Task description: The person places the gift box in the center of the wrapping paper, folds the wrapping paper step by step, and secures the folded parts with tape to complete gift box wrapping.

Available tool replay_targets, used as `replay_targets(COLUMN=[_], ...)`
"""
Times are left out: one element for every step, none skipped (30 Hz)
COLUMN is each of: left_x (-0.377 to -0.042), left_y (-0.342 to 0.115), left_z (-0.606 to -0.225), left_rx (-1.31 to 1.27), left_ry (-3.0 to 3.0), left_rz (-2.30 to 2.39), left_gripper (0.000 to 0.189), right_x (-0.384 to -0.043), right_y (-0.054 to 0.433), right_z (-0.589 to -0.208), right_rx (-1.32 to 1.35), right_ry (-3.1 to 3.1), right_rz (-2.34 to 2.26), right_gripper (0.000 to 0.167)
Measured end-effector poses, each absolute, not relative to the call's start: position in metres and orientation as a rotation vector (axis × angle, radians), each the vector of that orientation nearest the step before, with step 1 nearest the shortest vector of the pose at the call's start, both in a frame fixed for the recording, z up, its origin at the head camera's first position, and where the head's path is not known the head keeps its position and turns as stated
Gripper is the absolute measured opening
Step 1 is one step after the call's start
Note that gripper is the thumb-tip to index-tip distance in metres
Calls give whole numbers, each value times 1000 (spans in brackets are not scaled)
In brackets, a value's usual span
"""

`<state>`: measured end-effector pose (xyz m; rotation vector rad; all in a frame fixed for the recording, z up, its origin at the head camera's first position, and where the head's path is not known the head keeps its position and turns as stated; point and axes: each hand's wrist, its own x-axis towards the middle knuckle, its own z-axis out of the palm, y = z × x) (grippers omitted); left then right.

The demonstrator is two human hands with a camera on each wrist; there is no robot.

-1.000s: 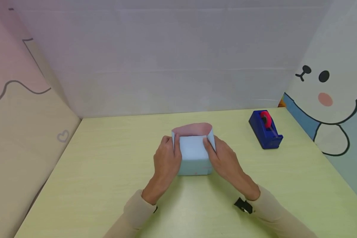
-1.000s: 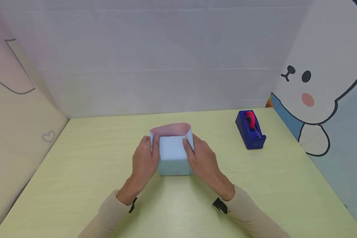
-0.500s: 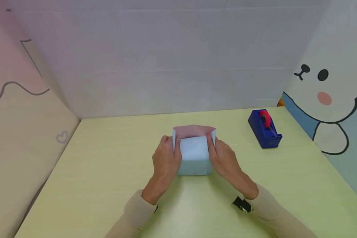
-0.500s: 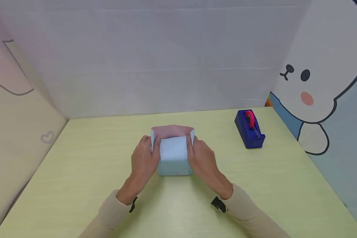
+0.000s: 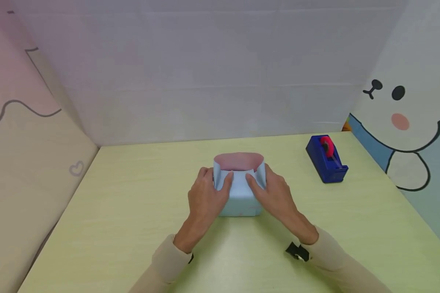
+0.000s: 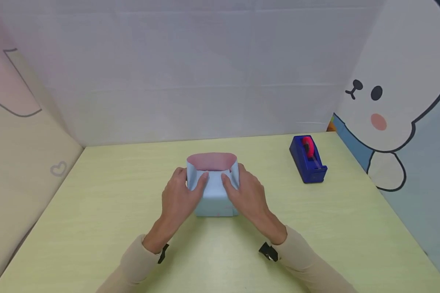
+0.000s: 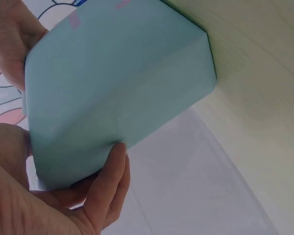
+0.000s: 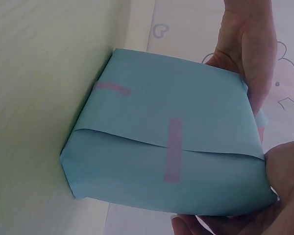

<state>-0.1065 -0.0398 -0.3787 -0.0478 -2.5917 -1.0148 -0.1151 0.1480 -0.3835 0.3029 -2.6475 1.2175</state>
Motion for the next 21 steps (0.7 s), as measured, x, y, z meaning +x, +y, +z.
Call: replay_targets(left_x=[-106,-106,-107,-107,-107,-108,-108,-108,-108,-108,-108,-108,-108,-108,-108,-108,-108,-108,-108,-108,-108], left_y=[-40,-40,-40,-40,-40,-40,-40,-40,-41,-41,-41,-41,-41,-41,-40,-41,-40,-40,-40,-40,-40], left_z=[-379,-378,-378,-378,-378,-378,-378,-378,-379,-379,-379,-379,-379,-378,-378,-379,-378,-378,-378,-379,-379], left_rx=[-48,-49,-48,-47,-45,-43,-42,-39,-37,-38,-39,-40,-39,-39,-40,-42,-43,-43,-44,-45,-47], left_ry=[-2595,-2600,-2603,-2605,-2605,-2603,-2602,-2602,-2603,-2601,-2599,-2598,-2597,-2599,-2601,-2602,-2602,-2604,-2604,-2605,-2604], left_rz=[-1024,-1020,-1018,-1014,-1013,-1016,-1017,-1015,-1016,-1019,-1020,-1017,-1015,-1012,-1009,-1007,-1005,-1003,-1001,-998,-998], left_gripper=[43,43,42,42,41,41,40,40,40,40,40,40,40,40,41,40,41,41,40,40,40], right_x=[-115,-115,-115,-115,-114,-114,-114,-114,-114,-114,-115,-115,-116,-116,-117,-117,-118,-118,-119,-120,-121], right_y=[148,148,148,148,148,148,148,147,147,147,147,147,147,147,147,148,148,148,149,149,149], right_z=[-383,-383,-383,-383,-383,-383,-383,-383,-383,-383,-383,-384,-384,-384,-383,-382,-382,-381,-380,-379,-379], right_rx=[302,303,301,300,296,290,282,277,272,270,268,270,274,281,279,279,280,281,282,285,287], right_ry=[-2652,-2654,-2651,-2645,-2639,-2634,-2626,-2616,-2607,-2601,-2596,-2591,-2586,-2585,-2584,-2580,-2571,-2562,-2552,-2541,-2531], right_rz=[1220,1226,1234,1242,1244,1248,1250,1243,1227,1206,1182,1158,1132,1108,1094,1086,1081,1075,1063,1051,1040], right_gripper=[34,35,35,35,34,35,37,39,41,44,46,47,47,47,47,46,45,45,44,43,42])
